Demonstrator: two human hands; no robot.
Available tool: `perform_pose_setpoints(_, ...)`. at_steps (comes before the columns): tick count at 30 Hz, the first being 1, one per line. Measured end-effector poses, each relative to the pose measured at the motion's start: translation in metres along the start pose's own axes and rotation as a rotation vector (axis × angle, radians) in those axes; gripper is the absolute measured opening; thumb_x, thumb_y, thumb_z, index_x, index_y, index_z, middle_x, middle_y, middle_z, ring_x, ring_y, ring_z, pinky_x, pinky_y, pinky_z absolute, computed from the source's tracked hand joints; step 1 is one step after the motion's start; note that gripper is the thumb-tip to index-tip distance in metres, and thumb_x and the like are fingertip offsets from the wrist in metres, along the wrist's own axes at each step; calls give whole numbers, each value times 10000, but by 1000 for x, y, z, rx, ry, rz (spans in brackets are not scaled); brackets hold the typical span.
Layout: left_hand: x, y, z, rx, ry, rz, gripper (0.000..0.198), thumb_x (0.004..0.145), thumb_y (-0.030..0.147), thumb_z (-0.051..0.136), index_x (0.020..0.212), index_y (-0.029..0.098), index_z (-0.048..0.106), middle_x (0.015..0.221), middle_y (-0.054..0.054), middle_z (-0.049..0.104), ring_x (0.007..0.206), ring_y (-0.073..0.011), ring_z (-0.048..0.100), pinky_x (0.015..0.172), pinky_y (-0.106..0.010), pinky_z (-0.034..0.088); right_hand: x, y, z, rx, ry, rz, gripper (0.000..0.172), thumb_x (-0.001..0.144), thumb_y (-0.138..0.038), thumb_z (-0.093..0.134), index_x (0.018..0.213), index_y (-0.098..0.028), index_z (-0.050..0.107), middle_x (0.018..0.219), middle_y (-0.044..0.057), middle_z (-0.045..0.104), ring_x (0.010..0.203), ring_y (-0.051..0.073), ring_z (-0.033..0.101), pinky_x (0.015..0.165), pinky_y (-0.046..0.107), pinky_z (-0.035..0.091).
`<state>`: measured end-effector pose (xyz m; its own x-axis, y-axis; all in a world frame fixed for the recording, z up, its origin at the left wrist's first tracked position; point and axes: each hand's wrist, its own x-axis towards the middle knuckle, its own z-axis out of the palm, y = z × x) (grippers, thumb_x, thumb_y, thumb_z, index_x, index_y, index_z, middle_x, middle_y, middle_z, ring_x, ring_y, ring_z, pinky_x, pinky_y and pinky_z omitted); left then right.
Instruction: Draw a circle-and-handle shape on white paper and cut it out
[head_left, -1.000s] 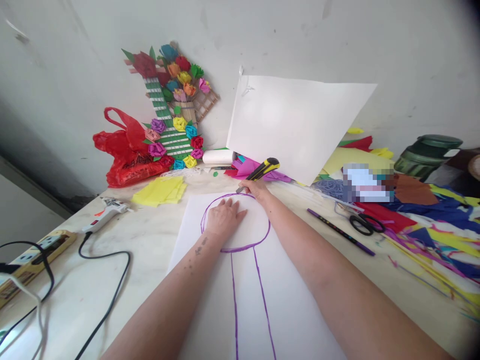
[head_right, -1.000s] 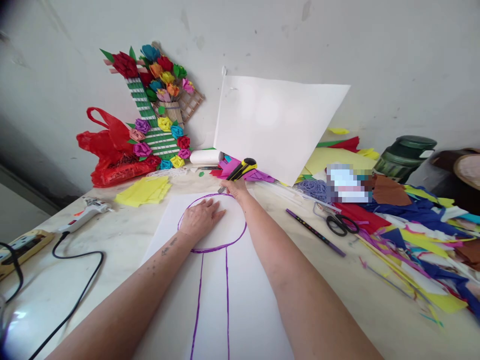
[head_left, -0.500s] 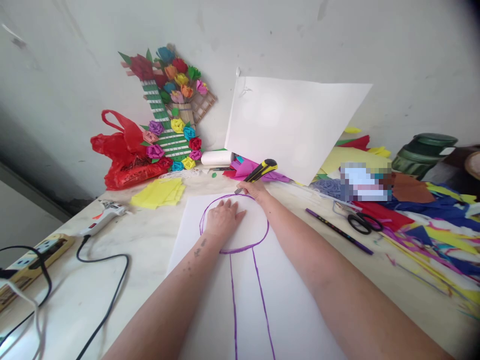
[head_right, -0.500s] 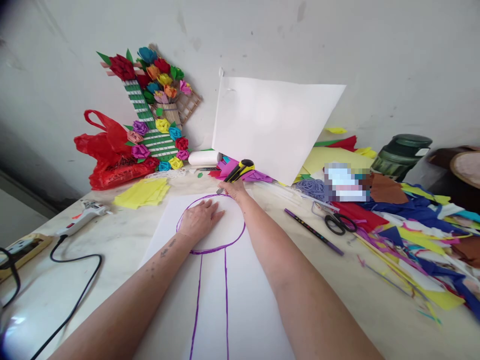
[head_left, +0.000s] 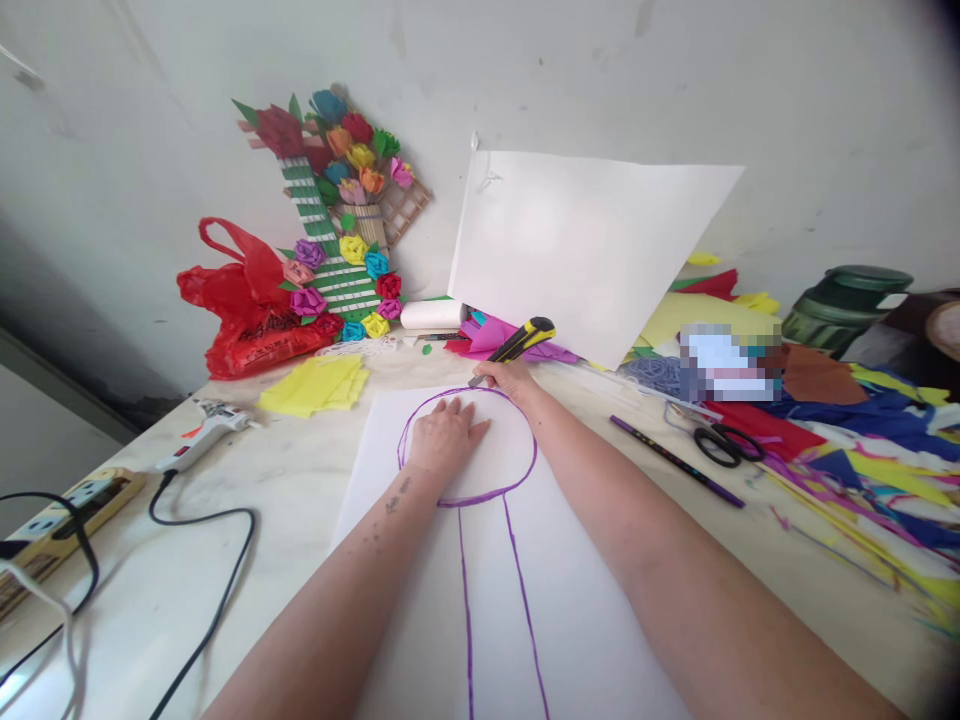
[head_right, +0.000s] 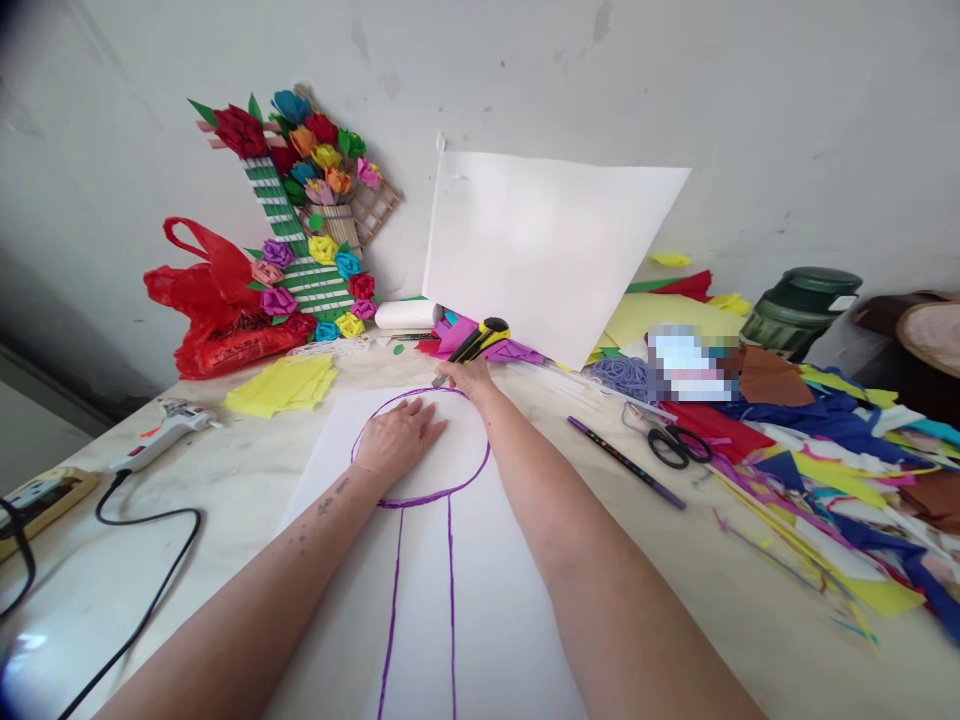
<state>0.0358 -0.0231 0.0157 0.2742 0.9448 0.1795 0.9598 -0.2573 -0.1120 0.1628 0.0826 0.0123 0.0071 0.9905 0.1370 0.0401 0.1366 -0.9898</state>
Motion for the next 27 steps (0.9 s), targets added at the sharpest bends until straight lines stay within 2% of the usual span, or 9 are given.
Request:
perform_pose_setpoints(13, -1, 1, -5, -4, -20, -11, 395, 931, 468, 313, 1132, 248, 572, 1193, -60, 586, 1122, -214, 516, 850, -324, 449, 1, 2, -1, -30, 16, -19, 183, 532, -254, 612, 416, -180, 491, 368, -40, 464, 398, 97, 413, 479, 263, 362)
perform_pose_setpoints(20, 0, 1, -3, 2, -14, -6, 407, 928, 474, 314, 1117, 233, 582, 1180, -69, 589, 1113, -219, 521, 855, -325, 447, 7, 11, -4, -192, -7, -44, 234, 556, -313, 637, 418, -182, 502, 391, -36, 483, 433, 107, 451, 502, 258, 378)
perform_pose_setpoints(27, 1, 0, -2, 10, -6, 2, 408, 929, 471, 316, 1103, 217, 584, 1151, -65, 599, 1096, -220, 528, 846, -326, 450, 6, 13, -5, -84, 6, -31, 230, 550, -307, 634, 409, -178, 505, 368, -40, 464, 405, 96, 422, 474, 252, 362)
